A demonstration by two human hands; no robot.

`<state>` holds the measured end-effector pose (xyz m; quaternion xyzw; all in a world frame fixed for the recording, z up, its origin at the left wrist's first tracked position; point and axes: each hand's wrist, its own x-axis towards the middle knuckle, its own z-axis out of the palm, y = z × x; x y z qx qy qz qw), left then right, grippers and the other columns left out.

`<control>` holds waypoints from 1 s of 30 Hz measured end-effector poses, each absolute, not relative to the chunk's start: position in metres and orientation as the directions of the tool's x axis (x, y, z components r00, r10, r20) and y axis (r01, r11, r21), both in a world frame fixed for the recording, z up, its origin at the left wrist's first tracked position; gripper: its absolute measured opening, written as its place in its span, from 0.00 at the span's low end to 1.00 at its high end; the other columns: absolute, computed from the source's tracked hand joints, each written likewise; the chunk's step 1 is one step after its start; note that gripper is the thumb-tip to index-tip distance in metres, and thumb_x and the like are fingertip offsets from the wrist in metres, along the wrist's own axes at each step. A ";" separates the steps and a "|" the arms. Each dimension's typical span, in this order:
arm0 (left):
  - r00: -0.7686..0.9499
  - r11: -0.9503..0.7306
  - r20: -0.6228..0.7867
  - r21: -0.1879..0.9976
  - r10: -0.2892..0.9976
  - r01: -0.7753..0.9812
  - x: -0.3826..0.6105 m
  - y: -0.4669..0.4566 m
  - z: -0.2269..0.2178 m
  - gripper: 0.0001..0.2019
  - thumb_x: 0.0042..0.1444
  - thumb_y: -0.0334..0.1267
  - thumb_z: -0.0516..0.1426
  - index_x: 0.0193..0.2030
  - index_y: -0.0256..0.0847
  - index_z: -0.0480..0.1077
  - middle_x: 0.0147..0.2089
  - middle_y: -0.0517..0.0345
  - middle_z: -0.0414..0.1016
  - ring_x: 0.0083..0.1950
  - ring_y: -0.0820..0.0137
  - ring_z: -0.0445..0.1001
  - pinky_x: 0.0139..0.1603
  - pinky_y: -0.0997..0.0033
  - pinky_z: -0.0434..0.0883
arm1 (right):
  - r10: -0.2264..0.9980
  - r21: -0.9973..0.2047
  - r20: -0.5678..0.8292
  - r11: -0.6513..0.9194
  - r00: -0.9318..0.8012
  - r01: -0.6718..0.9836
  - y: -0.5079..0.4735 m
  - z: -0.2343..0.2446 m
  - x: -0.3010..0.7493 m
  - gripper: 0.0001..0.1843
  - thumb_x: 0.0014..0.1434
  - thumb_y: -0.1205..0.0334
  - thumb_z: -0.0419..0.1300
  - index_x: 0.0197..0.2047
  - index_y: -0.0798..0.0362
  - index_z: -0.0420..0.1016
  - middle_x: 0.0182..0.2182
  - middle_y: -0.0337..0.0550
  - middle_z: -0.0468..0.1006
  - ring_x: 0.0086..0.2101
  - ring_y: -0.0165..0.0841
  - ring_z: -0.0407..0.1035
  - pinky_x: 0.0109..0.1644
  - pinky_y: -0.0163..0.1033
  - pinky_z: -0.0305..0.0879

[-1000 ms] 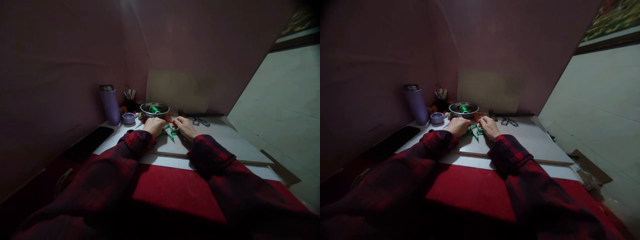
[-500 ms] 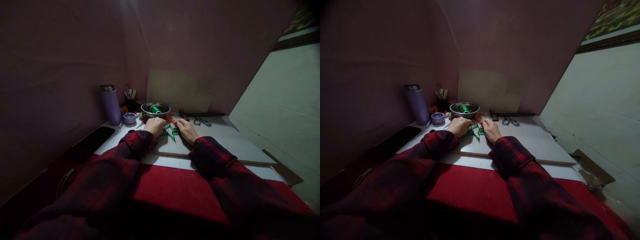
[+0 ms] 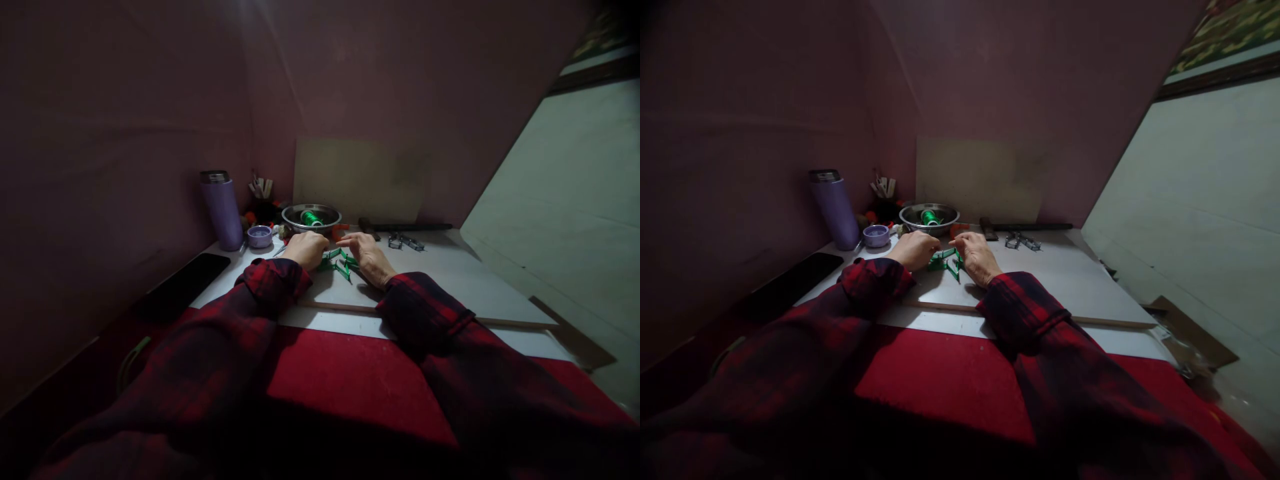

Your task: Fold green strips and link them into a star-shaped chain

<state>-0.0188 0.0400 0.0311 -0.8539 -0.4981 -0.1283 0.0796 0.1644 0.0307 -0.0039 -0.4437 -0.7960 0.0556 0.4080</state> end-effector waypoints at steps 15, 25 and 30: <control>0.520 -0.526 0.244 -0.045 0.819 0.849 -0.019 0.038 0.035 0.15 0.54 0.32 0.51 0.41 0.45 0.77 0.42 0.50 0.77 0.44 0.62 0.75 0.43 0.68 0.68 | 0.807 -0.432 0.473 0.562 -0.354 0.705 0.040 -0.012 0.164 0.50 0.52 0.29 0.25 0.45 0.50 0.78 0.55 0.51 0.65 0.59 0.45 0.52 0.64 0.53 0.46; 0.537 -0.544 0.263 -0.052 0.802 0.838 -0.016 0.043 0.037 0.12 0.54 0.36 0.52 0.38 0.44 0.77 0.39 0.52 0.78 0.43 0.64 0.75 0.41 0.71 0.66 | 0.822 -0.475 0.464 0.546 -0.331 0.690 0.037 -0.009 0.163 0.49 0.52 0.28 0.27 0.43 0.49 0.78 0.54 0.52 0.66 0.58 0.44 0.53 0.64 0.51 0.47; 0.566 -0.559 0.196 -0.097 0.801 0.824 -0.014 0.045 0.047 0.12 0.52 0.35 0.52 0.37 0.44 0.77 0.37 0.53 0.77 0.42 0.67 0.74 0.40 0.72 0.65 | 0.835 -0.585 0.475 0.535 -0.278 0.610 0.040 -0.011 0.162 0.48 0.52 0.27 0.29 0.44 0.51 0.77 0.48 0.52 0.71 0.54 0.43 0.58 0.61 0.52 0.52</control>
